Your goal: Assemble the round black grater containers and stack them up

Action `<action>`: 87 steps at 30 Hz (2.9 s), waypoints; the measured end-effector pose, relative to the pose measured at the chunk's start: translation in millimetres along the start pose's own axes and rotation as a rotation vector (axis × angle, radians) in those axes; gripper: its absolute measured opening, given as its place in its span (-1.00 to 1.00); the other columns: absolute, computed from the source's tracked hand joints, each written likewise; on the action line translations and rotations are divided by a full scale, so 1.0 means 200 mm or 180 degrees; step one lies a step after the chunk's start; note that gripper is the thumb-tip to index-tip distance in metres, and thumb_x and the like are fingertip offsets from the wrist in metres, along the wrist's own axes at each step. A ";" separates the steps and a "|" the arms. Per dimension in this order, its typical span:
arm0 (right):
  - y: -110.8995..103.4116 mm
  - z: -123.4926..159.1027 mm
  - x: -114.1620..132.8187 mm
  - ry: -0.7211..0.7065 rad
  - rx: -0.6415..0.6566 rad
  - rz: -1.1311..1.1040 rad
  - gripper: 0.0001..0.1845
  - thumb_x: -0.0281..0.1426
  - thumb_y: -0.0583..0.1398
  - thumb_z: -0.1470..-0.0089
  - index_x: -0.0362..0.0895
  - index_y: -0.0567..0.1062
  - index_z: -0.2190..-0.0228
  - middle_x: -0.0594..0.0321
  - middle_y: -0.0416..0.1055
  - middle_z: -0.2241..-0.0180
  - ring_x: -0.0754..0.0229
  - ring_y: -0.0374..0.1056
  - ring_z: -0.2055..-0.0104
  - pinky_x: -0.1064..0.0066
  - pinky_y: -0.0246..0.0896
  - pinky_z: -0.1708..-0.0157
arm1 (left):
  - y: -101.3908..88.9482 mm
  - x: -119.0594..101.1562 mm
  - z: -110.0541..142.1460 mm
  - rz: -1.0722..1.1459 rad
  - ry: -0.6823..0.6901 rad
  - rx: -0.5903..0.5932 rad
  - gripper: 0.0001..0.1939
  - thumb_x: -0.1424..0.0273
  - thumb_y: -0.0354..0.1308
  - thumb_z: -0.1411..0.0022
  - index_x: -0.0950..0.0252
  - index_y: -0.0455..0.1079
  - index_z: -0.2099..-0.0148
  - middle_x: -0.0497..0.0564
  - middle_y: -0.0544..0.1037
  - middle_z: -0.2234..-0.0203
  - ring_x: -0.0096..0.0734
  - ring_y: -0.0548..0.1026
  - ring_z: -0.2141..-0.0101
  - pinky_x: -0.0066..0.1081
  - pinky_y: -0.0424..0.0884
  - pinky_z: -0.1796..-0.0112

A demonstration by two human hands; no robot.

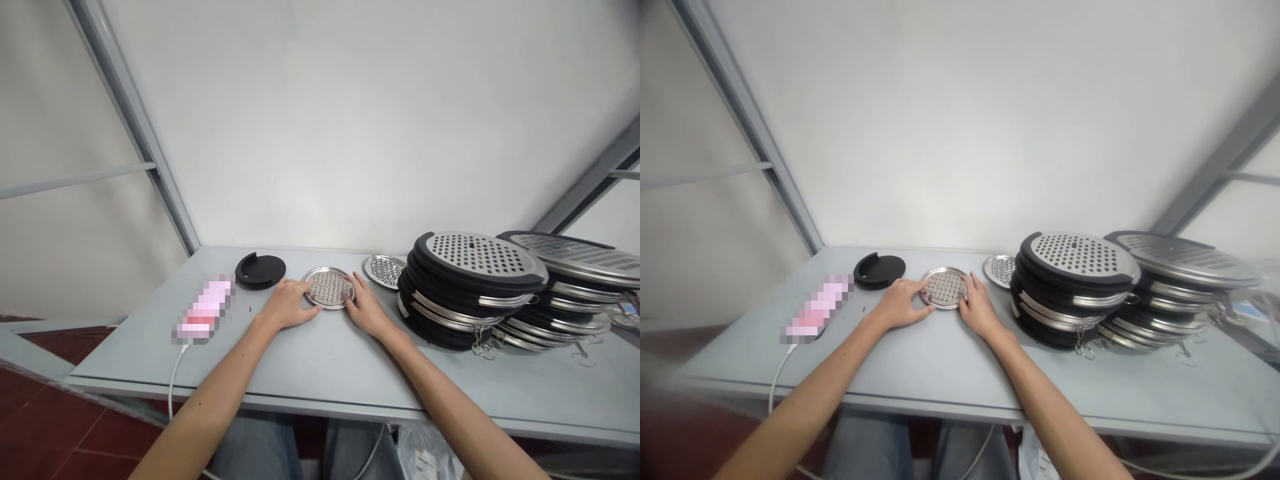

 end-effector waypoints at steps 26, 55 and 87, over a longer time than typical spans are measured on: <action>-0.11 -0.04 0.07 -0.0120 -0.0207 -0.0228 -0.72 -0.38 0.08 -0.13 -0.16 0.53 0.20 0.06 0.44 0.08 0.06 0.30 0.00 0.21 0.15 -0.08 | 0.04 -0.01 0.01 0.0232 0.0078 0.0537 0.03 -0.15 0.17 0.01 0.25 -0.05 -0.36 0.19 0.11 -0.29 0.03 0.13 -0.24 -0.09 0.07 -0.20; -0.05 -0.03 -0.02 0.0133 -0.0007 0.0026 -0.64 -0.35 0.04 -0.17 -0.21 0.42 0.05 -0.02 0.30 -0.03 0.06 0.22 -0.11 0.24 0.10 -0.13 | 0.07 0.04 -0.01 0.0190 -0.0454 -0.0057 -0.34 -0.02 0.09 -0.17 0.32 0.27 -0.17 0.26 0.15 -0.23 0.01 0.06 -0.25 -0.06 0.09 -0.20; -0.02 -0.04 -0.03 0.0024 0.0244 0.0100 -0.69 -0.35 0.05 -0.19 -0.18 0.46 0.10 0.03 0.38 0.02 0.07 0.25 -0.05 0.23 0.09 -0.10 | 0.08 0.04 0.01 0.0104 -0.0468 0.0819 0.09 -0.28 0.18 0.21 0.23 0.15 -0.28 0.24 0.07 -0.30 0.17 -0.02 -0.29 0.01 0.04 -0.20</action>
Point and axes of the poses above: each hand's wrist, its own z-axis away from the middle knuckle, its own y-axis out of the palm, x = y × z, the point moved 4 cm from there along -z, towards the middle knuckle
